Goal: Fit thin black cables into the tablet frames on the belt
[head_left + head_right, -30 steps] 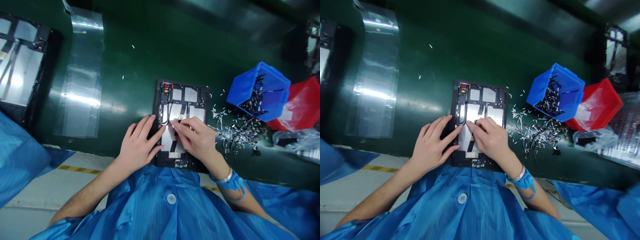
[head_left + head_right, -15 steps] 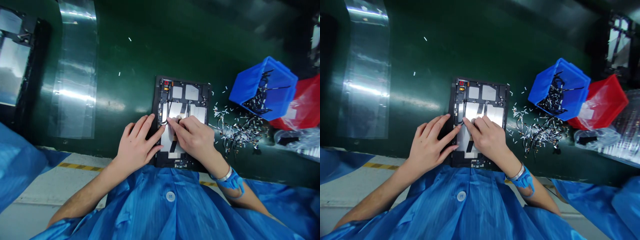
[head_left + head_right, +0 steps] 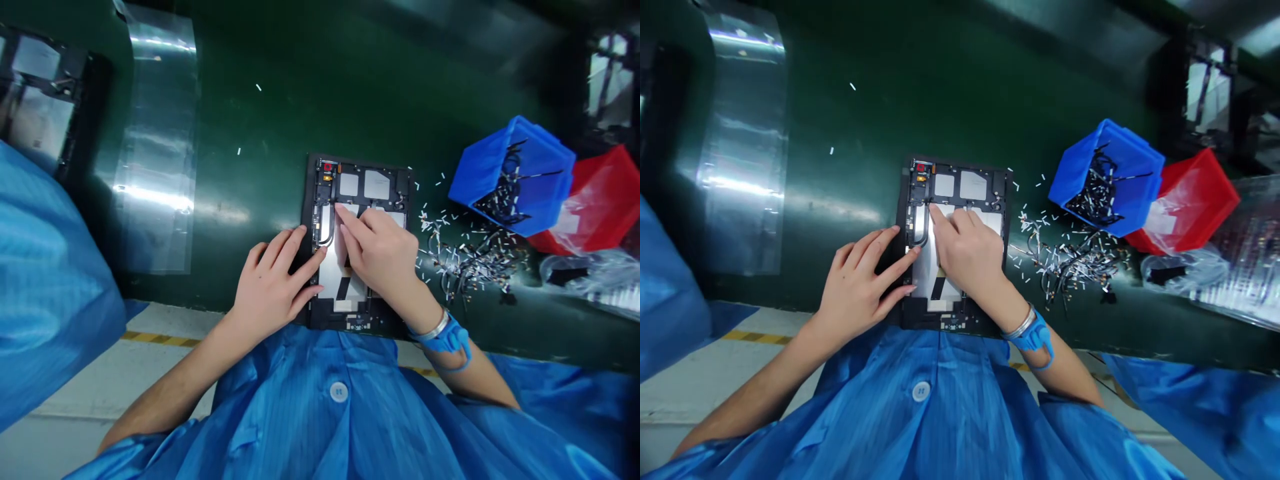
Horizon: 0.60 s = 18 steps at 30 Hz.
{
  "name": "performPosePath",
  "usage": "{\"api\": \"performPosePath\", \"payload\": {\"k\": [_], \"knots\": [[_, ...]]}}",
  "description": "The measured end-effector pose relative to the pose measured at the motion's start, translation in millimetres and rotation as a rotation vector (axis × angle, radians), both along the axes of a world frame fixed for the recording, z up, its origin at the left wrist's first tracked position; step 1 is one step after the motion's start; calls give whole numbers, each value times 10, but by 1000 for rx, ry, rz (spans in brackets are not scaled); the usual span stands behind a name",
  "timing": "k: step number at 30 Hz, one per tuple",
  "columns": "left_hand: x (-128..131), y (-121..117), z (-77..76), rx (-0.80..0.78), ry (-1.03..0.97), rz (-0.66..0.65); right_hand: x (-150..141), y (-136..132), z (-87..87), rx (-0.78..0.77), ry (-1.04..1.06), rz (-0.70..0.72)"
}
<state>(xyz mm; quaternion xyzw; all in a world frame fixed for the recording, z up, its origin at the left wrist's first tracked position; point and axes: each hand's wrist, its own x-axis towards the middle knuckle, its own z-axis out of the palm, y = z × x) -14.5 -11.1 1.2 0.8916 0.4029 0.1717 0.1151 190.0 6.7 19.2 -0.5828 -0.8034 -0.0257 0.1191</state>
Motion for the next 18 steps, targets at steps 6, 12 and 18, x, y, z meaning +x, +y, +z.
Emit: {"api": "performPosePath", "payload": {"k": [6,12,18], "knots": [[-65,-140,54,-60,-129,119,271,-516,166,100,130,-230],[28,-459,56,-194,-263,261,328,-1041,6,-108,208,-488],[148,-316,323,-736,-719,557,275,-884,18,-301,550,-523]]}}
